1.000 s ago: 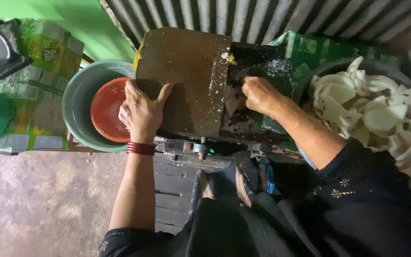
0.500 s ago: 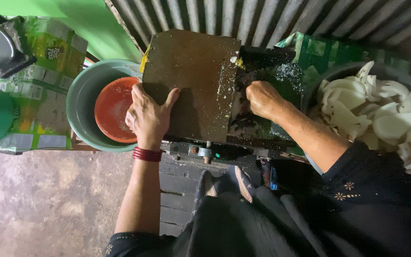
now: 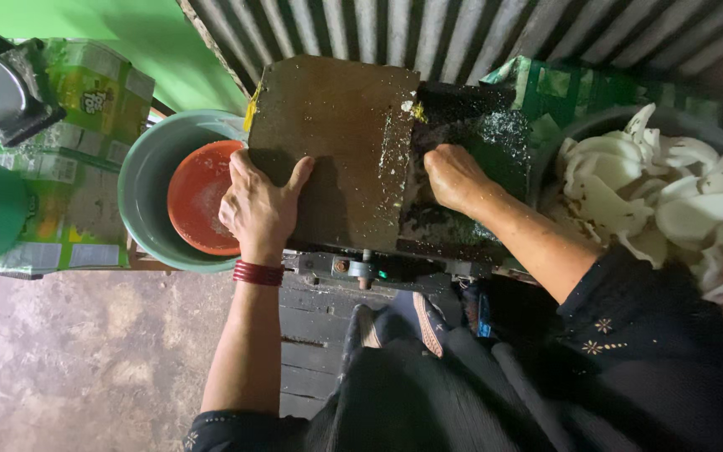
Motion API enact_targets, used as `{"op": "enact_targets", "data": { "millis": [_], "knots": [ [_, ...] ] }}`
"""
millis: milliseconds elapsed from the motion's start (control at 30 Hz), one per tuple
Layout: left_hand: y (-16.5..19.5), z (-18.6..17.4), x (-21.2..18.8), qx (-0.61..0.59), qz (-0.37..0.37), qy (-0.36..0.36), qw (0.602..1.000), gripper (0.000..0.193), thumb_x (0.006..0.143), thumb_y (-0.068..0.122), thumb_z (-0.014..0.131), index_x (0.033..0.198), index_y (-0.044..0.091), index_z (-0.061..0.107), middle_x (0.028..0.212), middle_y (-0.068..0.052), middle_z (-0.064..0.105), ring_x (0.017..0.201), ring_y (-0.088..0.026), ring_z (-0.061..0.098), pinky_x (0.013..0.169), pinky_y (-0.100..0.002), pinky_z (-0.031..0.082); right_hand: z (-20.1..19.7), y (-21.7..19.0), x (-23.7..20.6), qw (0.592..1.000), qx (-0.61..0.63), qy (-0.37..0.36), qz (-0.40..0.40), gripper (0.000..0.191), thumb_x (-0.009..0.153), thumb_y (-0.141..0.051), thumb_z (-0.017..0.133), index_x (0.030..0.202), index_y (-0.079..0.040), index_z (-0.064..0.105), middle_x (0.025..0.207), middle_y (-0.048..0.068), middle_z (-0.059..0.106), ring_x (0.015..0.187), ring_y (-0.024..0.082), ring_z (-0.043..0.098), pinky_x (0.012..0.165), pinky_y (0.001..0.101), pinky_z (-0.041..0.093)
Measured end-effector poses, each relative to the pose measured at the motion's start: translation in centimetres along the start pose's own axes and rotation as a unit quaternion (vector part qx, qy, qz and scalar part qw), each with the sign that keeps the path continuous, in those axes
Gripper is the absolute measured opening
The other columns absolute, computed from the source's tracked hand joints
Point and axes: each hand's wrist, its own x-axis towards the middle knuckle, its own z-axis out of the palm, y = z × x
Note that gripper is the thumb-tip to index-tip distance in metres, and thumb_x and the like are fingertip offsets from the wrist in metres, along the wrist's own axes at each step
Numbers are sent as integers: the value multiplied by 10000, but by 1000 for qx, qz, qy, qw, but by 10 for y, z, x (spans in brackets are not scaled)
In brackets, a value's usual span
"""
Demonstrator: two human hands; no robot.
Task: The person feeds white produce slices one at a time into a motorized grinding machine, holding the hopper cover with the left hand while ground meal collects in a red bowl. They then scoop the ground meal from the bowl into a white sack.
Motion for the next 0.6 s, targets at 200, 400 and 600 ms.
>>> {"op": "enact_targets", "data": {
  "millis": [200, 400, 600],
  "knots": [
    [-1, 0, -4, -9, 13, 7, 1000, 869, 822, 769, 734, 1145, -7, 516, 1110, -252, 686, 892, -481, 691, 740, -554, 536, -13, -6, -14, 999, -7, -44, 11, 36, 685, 110, 614, 677, 90, 643, 839, 346, 631, 824, 483, 683, 717, 525, 576],
    [-1, 1, -4, -10, 16, 12, 1000, 851, 831, 754, 741, 1148, -4, 521, 1125, -254, 683, 886, -484, 690, 725, -558, 533, -19, -10, -25, 999, 8, -23, 32, 37, 709, 73, 631, 730, 91, 655, 927, 326, 671, 911, 483, 675, 832, 516, 563],
    [-2, 2, -3, -9, 8, 8, 1000, 859, 820, 746, 746, 1175, -1, 516, 1097, -244, 688, 877, -480, 691, 726, -557, 536, -1, -4, -17, 1000, -15, 4, 15, 56, 711, 55, 626, 687, 58, 676, 811, 324, 668, 787, 499, 683, 717, 540, 576]
  ]
}}
